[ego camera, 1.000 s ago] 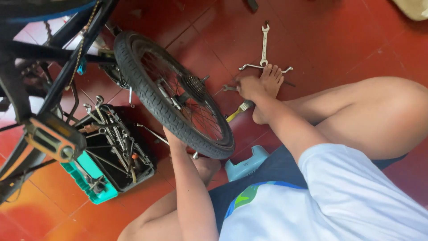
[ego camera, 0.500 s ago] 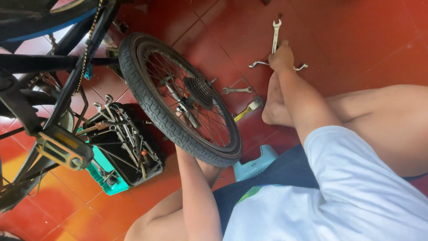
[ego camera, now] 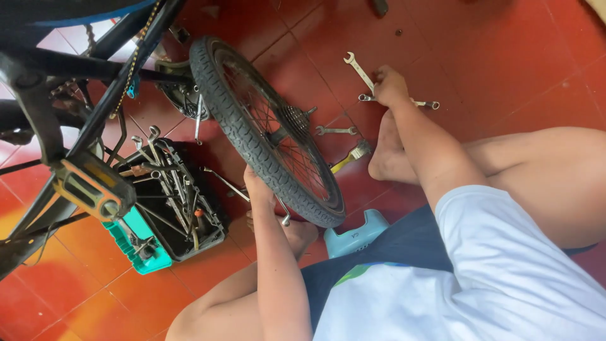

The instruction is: Cleaning the bicycle frame and chain with a brush and then using wrenches to work on the rear wheel assembly.

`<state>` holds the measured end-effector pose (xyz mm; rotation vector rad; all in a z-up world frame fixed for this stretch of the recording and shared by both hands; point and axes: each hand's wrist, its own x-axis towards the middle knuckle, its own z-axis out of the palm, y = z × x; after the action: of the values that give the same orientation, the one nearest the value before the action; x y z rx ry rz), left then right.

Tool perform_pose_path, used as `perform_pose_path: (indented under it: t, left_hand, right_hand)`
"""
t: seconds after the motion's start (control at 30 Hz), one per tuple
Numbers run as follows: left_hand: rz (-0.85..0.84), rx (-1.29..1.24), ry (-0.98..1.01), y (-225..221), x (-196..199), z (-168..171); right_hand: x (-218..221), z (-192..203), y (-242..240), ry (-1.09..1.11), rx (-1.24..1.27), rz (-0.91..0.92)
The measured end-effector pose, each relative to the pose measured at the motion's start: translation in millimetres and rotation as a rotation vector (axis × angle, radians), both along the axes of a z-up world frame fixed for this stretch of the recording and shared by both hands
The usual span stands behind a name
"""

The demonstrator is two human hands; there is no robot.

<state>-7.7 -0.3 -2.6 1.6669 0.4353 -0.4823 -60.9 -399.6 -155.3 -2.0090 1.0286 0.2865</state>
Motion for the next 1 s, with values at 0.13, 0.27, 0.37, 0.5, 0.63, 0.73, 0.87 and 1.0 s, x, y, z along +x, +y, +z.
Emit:
perform_pose_path:
  t: [0.13, 0.27, 0.37, 0.5, 0.63, 0.73, 0.87, 1.0]
  left_hand:
    - [0.007, 0.002, 0.005, -3, 6, 9]
    - [-0.025, 0.023, 0.036, 6, 15, -21]
    - [-0.030, 0.043, 0.094, 9, 18, -30]
    - [-0.009, 0.000, 0.019, -9, 9, 8]
    - [-0.018, -0.013, -0.039, -9, 3, 22]
    - [-0.022, -0.021, -0.021, -6, 1, 23]
    - [-0.065, -0.007, 0.051, 19, 11, -13]
    - [-0.066, -0.007, 0.044, 9, 18, -2]
  right_hand:
    - [-16, 17, 9, 0.095, -0.214, 0.070]
    - [-31, 13, 20, 0.195, -0.296, 0.219]
    - [-25, 36, 27, 0.171, -0.299, 0.198]
    - [-7, 24, 24, 0.114, -0.267, 0.197]
    - [21, 16, 33, 0.148, -0.243, 0.229]
    - [29, -5, 38, 0.084, -0.305, 0.205]
    - [33, -73, 33, 0.023, -0.278, 0.170]
    - [37, -45, 33, 0.167, -0.192, 0.281]
